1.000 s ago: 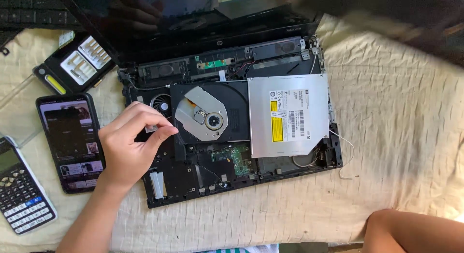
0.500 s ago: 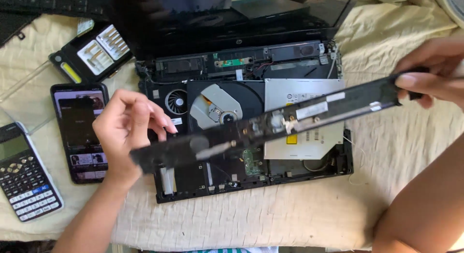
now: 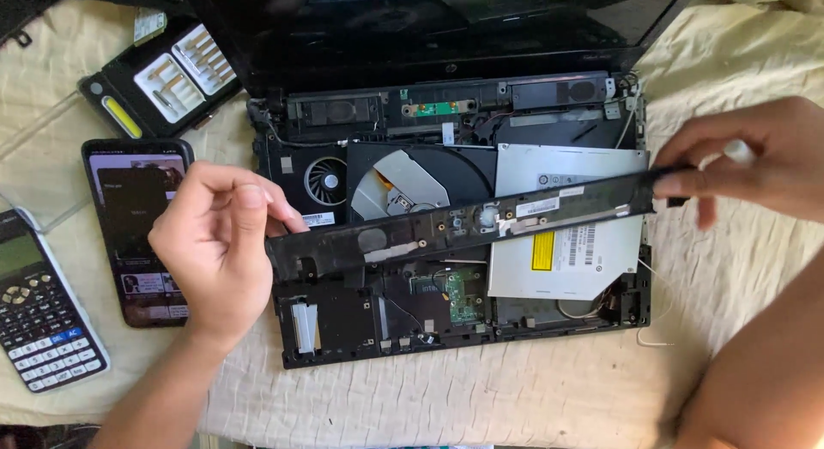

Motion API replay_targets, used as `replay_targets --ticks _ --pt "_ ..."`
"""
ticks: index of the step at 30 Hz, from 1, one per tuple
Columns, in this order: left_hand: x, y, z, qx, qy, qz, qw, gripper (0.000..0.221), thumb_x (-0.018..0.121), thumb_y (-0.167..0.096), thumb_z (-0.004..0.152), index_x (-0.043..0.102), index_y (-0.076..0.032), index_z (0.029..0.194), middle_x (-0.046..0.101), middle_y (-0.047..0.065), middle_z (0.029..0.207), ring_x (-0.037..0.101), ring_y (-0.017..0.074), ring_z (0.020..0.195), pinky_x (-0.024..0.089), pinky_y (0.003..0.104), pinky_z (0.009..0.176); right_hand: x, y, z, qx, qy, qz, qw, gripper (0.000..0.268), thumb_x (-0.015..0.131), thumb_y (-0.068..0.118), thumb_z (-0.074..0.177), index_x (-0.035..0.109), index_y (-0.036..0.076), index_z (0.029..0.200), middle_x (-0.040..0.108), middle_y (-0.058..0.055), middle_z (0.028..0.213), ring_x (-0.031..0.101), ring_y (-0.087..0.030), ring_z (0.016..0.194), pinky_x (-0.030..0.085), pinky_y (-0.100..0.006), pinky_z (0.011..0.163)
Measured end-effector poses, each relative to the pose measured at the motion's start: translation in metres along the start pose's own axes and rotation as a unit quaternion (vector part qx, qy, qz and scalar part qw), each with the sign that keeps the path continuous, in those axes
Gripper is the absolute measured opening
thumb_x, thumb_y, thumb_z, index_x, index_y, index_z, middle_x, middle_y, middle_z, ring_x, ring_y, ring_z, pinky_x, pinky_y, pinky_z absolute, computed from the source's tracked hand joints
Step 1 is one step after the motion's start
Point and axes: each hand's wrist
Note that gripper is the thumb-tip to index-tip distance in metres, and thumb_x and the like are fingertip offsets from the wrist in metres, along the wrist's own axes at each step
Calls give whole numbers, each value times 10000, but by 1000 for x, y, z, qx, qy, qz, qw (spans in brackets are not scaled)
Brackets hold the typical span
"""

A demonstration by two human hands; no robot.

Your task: Disassembling the internal components of a laptop, specifically focusing on the upper chassis area and optical drive.

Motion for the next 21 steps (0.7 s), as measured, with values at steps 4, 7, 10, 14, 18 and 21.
replay_targets --ticks 4,7,10,14,18,21 --pt "0 3 0 23 -10 42 999 330 483 -220 1103 537 56 932 635 148 747 681 203 639 422 222 545 6 -2 -10 6 -10 -22 1000 322 884 68 699 864 71 1020 853 -172 524 698 -302 247 304 -286 351" --pt "1 5 -1 41 -37 44 998 286 499 -133 1114 524 80 926 625 168 725 735 272 654 426 246 523 10 -13 -14 -31 -50 -3 998 385 823 59 752 782 45 1134 844 -154 774 661 -281 283 318 -280 345" --pt "0 5 -2 89 -58 76 991 288 518 -122 1096 535 113 930 654 199 732 788 348 759 391 232 497 5 -27 -16 62 -68 27 995 472 772 42 853 697 9 1318 803 -238 948 474 -324 322 498 -464 304" --pt "-3 1 2 118 -51 106 986 304 537 -107 1084 548 120 881 672 317 887 721 415 884 521 426 832 -13 -114 17 18 -137 -71 988 317 763 204 980 803 -78 841 690 -124 1450 650 -315 729 436 -449 606" --pt "-3 2 4 154 -27 83 984 255 617 -103 972 578 117 849 649 257 788 714 373 781 526 402 753 -8 -236 35 150 -18 27 988 657 729 -229 831 644 31 1428 759 -379 865 732 -427 802 497 -450 829" --pt "-4 -3 3 169 5 75 983 203 648 -74 925 597 106 847 673 237 777 728 338 723 564 344 642 8 -237 25 84 -148 15 985 356 581 -78 993 700 -47 1327 663 -290 740 580 -288 599 371 -330 589"
Point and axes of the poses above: each hand's wrist, its own z-axis towards the middle knuckle, its own x-axis out of the palm, y = z × x
